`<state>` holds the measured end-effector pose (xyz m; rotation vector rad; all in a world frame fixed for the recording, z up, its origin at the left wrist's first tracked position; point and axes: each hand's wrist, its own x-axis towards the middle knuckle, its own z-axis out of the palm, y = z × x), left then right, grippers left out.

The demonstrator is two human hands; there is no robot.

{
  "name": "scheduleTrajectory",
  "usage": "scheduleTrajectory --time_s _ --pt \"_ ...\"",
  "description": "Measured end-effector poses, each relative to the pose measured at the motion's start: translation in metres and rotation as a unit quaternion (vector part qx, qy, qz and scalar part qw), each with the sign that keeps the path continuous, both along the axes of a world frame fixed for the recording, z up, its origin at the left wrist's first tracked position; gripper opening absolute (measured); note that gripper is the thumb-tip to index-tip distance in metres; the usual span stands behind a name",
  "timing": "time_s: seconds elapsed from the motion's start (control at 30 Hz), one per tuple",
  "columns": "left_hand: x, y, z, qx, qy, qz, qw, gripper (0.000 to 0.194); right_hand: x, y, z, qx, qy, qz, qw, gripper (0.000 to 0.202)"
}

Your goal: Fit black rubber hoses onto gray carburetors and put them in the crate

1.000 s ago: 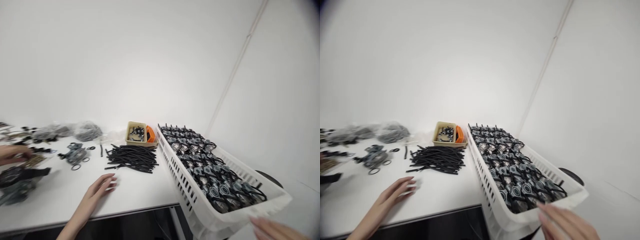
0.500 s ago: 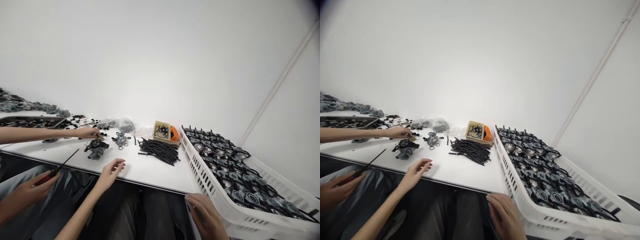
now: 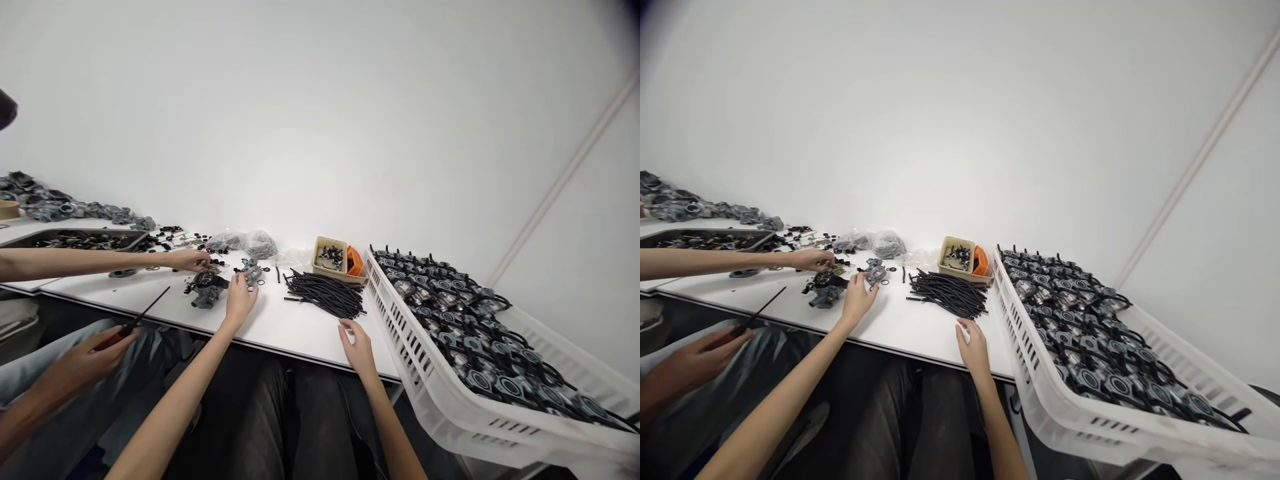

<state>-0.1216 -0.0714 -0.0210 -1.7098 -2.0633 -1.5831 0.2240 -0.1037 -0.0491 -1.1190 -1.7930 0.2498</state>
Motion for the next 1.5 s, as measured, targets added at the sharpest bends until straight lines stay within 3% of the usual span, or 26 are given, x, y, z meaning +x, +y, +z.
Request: scheduleTrajectory --time_s 0.2,0.33,0.63,0.83,0.97,1.17,1.33,1.5 --pt "-0.003 0.051 0.005 -0.064 0.087 0.078 0.991 0.081 0.006 -0.003 0.0 -0.021 0.018 -0.011 1.0 0.026" --pt "-0.008 0.073 0.004 -0.126 0.096 0.113 0.981 0.092 0.002 -0.003 -0.002 -0.024 0.009 -0.014 1.0 0.024" --pt "-0.02 0.088 0.011 -0.192 0.111 0.137 0.966 0.059 0.003 -0.004 -0.004 -0.025 -0.004 -0.029 0.999 0.027" --pt "-0.025 0.094 0.023 -0.232 0.097 0.099 0.963 0.045 0.003 -0.006 -0.002 -0.025 -0.009 -0.041 0.999 0.027" --pt "-0.028 0.084 0.03 -0.211 0.089 0.061 0.972 0.044 0.002 -0.007 -0.001 -0.025 -0.013 -0.046 0.999 0.027" --pt "-0.019 0.054 0.046 -0.1 0.083 -0.024 0.991 0.079 0.002 -0.007 -0.001 -0.03 -0.013 -0.055 0.998 0.028" --pt "0.03 0.012 0.049 -0.027 0.087 -0.185 0.979 0.083 0.0 -0.007 -0.001 -0.033 -0.004 -0.055 0.998 0.027" --pt "0.098 -0.031 0.029 -0.033 0.087 -0.327 0.941 0.075 0.0 -0.007 0.0 -0.036 -0.002 -0.059 0.998 0.027"
